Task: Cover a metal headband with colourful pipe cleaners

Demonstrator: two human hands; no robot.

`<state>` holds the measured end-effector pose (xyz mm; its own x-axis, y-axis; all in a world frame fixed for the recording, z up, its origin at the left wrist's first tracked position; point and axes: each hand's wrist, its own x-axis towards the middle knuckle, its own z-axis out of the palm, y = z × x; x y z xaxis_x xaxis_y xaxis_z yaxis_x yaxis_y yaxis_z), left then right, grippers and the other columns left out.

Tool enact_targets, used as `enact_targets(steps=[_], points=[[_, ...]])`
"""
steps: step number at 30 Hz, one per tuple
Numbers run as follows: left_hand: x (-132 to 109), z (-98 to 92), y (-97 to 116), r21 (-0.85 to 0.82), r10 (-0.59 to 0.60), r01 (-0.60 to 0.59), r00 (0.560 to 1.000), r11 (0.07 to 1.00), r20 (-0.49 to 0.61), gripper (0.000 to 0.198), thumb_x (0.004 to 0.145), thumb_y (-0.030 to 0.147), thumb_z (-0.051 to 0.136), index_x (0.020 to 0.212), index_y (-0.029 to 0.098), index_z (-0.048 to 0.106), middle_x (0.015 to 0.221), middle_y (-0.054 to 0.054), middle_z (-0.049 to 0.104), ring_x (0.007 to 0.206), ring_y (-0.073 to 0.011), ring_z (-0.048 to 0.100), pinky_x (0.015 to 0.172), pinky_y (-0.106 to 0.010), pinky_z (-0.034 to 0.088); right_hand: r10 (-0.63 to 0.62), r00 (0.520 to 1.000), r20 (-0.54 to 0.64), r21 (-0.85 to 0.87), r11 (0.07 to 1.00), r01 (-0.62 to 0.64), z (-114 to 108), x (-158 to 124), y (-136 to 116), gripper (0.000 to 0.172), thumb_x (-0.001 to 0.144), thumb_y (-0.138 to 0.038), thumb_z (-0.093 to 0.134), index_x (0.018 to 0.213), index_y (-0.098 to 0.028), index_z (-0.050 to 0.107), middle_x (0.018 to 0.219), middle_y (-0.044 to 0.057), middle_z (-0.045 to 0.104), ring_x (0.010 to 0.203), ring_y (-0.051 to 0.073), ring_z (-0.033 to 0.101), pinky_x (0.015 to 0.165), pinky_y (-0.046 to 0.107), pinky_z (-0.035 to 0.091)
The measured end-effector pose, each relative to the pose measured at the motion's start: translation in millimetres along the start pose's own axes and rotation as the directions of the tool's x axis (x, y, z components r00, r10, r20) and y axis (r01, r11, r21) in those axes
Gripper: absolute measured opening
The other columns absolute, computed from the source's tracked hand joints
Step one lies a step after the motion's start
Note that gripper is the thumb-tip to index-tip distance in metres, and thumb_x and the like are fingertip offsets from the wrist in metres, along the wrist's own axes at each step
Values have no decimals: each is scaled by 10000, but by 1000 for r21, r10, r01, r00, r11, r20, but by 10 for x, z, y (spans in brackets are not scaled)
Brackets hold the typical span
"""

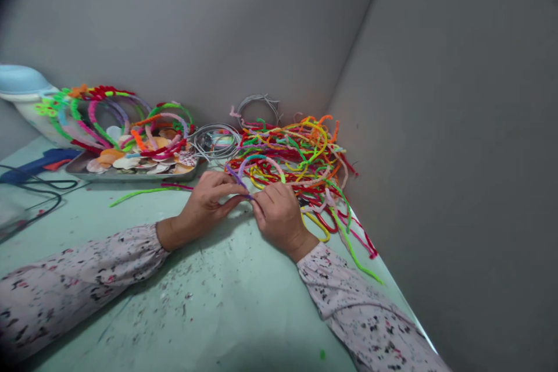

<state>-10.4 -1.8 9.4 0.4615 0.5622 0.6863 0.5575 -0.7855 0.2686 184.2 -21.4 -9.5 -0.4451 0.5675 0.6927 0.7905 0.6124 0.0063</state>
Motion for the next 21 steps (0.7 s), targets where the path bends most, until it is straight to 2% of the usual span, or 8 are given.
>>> enact_targets(steps=[21], points=[[7, 7, -34, 61, 1, -3, 1000, 998, 29, 155, 895, 301, 546, 904, 226, 681, 826, -28, 639, 816, -166, 564, 780, -328, 362, -11, 1000, -25, -13, 1000, 10, -5, 3, -5, 135, 889, -237, 507, 843, -172, 616, 772, 64, 589, 811, 214, 465, 746, 372, 337]])
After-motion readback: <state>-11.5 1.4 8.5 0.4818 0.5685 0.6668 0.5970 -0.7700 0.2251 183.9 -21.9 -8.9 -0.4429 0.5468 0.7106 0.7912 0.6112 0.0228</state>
